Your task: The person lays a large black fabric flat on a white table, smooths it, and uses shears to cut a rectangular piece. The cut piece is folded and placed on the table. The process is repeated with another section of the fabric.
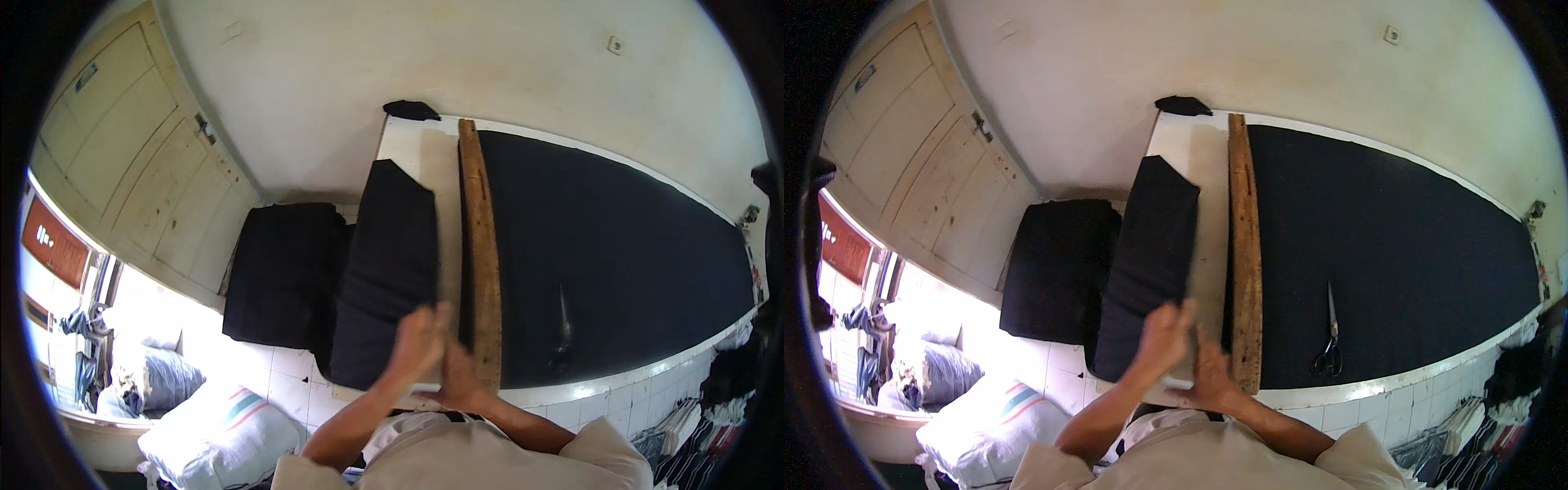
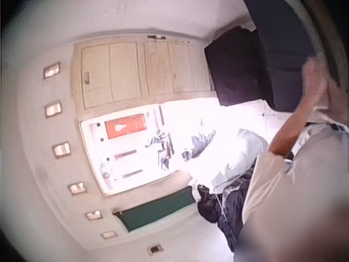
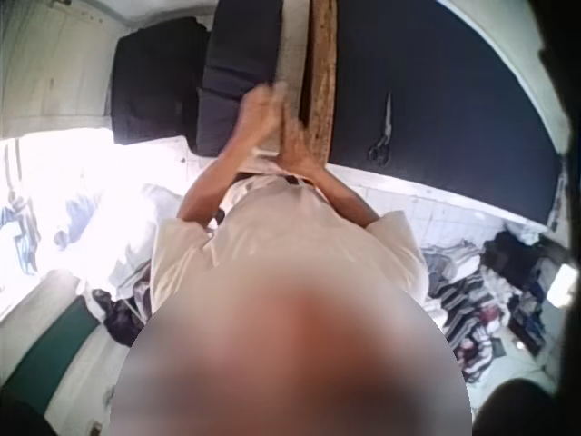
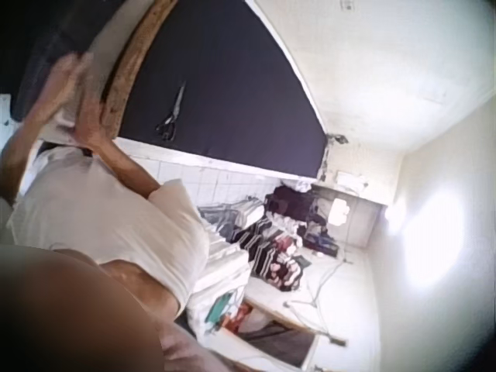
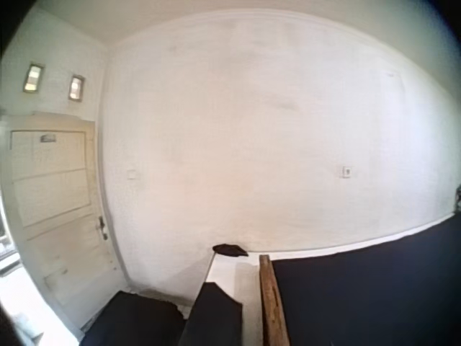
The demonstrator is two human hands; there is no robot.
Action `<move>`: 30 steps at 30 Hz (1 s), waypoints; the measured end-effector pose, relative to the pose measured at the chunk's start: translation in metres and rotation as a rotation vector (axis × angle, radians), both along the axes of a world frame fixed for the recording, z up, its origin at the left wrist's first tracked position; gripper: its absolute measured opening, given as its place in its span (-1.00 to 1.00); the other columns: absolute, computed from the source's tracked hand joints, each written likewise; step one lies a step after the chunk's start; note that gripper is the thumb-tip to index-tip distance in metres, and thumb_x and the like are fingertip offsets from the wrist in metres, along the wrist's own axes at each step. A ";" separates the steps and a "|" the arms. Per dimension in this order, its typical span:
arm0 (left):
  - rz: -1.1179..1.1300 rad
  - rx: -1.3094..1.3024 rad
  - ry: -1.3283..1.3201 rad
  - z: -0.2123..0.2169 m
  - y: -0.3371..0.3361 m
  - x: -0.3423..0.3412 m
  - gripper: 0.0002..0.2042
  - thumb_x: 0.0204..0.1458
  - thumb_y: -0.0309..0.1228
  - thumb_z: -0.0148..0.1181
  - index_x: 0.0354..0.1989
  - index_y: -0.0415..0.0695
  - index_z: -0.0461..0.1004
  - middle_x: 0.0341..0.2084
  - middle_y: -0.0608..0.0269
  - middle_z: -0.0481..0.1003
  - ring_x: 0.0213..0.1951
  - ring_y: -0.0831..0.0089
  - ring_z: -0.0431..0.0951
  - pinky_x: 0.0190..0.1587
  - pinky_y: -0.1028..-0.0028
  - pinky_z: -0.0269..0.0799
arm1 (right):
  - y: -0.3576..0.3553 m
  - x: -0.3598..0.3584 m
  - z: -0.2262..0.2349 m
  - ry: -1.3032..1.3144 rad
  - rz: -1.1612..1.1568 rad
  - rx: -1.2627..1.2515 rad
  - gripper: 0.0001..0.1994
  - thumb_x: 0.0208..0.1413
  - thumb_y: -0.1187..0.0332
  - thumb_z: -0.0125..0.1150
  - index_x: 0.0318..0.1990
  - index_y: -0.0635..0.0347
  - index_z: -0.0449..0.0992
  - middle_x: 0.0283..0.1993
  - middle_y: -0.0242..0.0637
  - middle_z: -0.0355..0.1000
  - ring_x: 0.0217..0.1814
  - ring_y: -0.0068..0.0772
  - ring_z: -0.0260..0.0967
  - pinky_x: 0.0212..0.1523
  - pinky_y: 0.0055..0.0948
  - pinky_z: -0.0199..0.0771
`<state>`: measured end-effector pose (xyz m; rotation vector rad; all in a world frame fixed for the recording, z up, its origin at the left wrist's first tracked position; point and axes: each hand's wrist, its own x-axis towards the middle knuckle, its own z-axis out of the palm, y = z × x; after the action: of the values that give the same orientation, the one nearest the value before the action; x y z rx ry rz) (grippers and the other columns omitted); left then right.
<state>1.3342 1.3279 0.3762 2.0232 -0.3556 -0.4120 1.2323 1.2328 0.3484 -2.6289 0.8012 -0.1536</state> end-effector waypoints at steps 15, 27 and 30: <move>0.762 -1.508 0.558 -0.202 0.177 0.050 0.04 0.22 0.36 0.17 0.64 -0.17 0.03 0.62 -0.01 0.08 0.62 -0.01 0.04 0.65 0.07 -0.10 | -0.291 -0.112 0.166 -0.183 -0.087 -0.355 -0.37 0.20 0.48 0.29 0.43 0.42 0.33 0.38 0.05 0.42 0.41 -0.07 0.39 0.43 -0.10 0.37; 0.520 -0.931 -0.085 0.076 0.035 0.184 -0.53 0.32 -0.17 0.30 0.19 -0.34 0.64 0.21 0.10 0.59 0.19 0.31 0.57 0.35 0.34 0.41 | -0.467 -0.531 0.277 -0.346 -0.733 -0.867 -0.44 0.23 0.64 0.14 0.42 0.38 0.42 0.39 0.00 0.47 0.41 -0.17 0.43 0.48 -0.19 0.35; 0.434 -0.816 -0.356 0.162 -0.094 0.100 -0.44 0.27 -0.24 0.33 0.39 -0.26 0.51 0.41 0.08 0.45 0.45 0.26 0.37 0.55 0.23 0.12 | -0.497 -0.662 0.270 -0.407 -0.864 -0.925 -0.45 0.24 0.68 0.11 0.42 0.37 0.44 0.39 -0.01 0.48 0.41 -0.20 0.44 0.50 -0.22 0.34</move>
<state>1.4342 1.2339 0.5381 1.2983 -0.2323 0.3341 0.5702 0.7361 0.6179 -2.5534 1.9828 -1.5408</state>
